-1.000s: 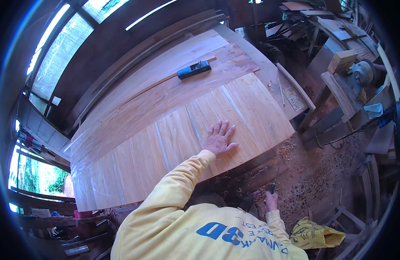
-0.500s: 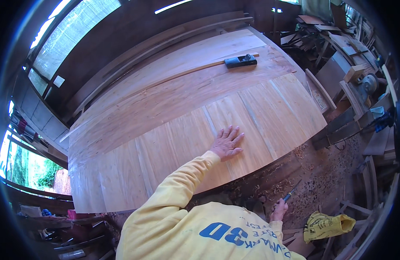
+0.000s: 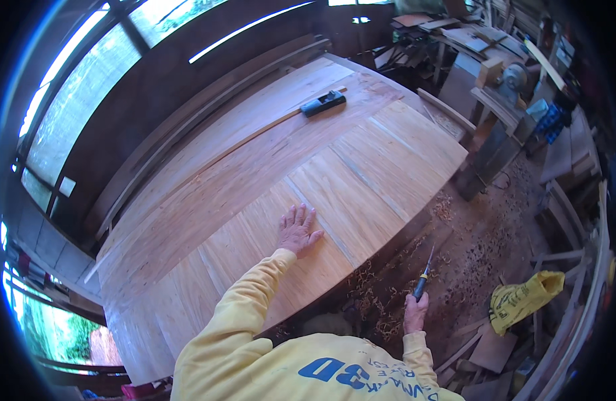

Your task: The person holds a phone, opens a wooden cabinet to retrieve a tool, and then uses a chisel by hand to scrape wood shavings from the edge of a plywood sheet.

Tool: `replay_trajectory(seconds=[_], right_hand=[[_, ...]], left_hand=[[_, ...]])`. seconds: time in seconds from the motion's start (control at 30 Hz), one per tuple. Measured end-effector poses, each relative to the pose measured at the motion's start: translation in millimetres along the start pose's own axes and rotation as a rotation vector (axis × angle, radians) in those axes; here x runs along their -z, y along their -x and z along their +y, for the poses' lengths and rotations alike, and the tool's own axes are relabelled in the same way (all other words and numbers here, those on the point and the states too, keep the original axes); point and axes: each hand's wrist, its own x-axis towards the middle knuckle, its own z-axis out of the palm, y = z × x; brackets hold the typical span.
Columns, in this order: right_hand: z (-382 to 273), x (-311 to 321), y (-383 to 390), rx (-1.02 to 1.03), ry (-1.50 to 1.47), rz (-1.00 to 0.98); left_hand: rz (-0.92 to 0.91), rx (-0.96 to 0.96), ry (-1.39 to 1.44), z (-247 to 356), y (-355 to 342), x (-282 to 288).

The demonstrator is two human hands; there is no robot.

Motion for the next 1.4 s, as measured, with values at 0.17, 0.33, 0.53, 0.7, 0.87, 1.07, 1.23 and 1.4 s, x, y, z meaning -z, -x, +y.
replay_trajectory(seconds=[0.17, 0.33, 0.53, 0.7, 0.87, 1.07, 1.23, 1.4], right_hand=[[6, -21, 66, -0.122, -0.282, -0.011], [11, -57, 91, -0.137, -0.361, 0.038], [4, -83, 136, -0.129, -0.386, -0.033], [6, -122, 169, -0.017, -0.412, 0.005], [-6, -160, 202, 0.022, -0.491, 0.017], [9, -201, 274, -0.018, -0.511, -0.032], [18, -231, 355, -0.037, -0.514, -0.054], [33, -248, 400, -0.102, -0.516, -0.158]], left_hand=[[0.067, -0.018, -0.133, -6, -23, -10], [0.17, -0.068, -0.109, -1, -39, -9], [0.17, -0.089, -0.131, -1, -39, -31], [0.179, -0.112, -0.102, -5, -27, -32], [0.201, -0.114, -0.064, -6, -28, -30], [0.212, -0.162, -0.027, 2, -35, -27], [0.201, -0.156, -0.065, -10, -43, -25], [0.199, -0.165, -0.051, 2, -37, -35]])
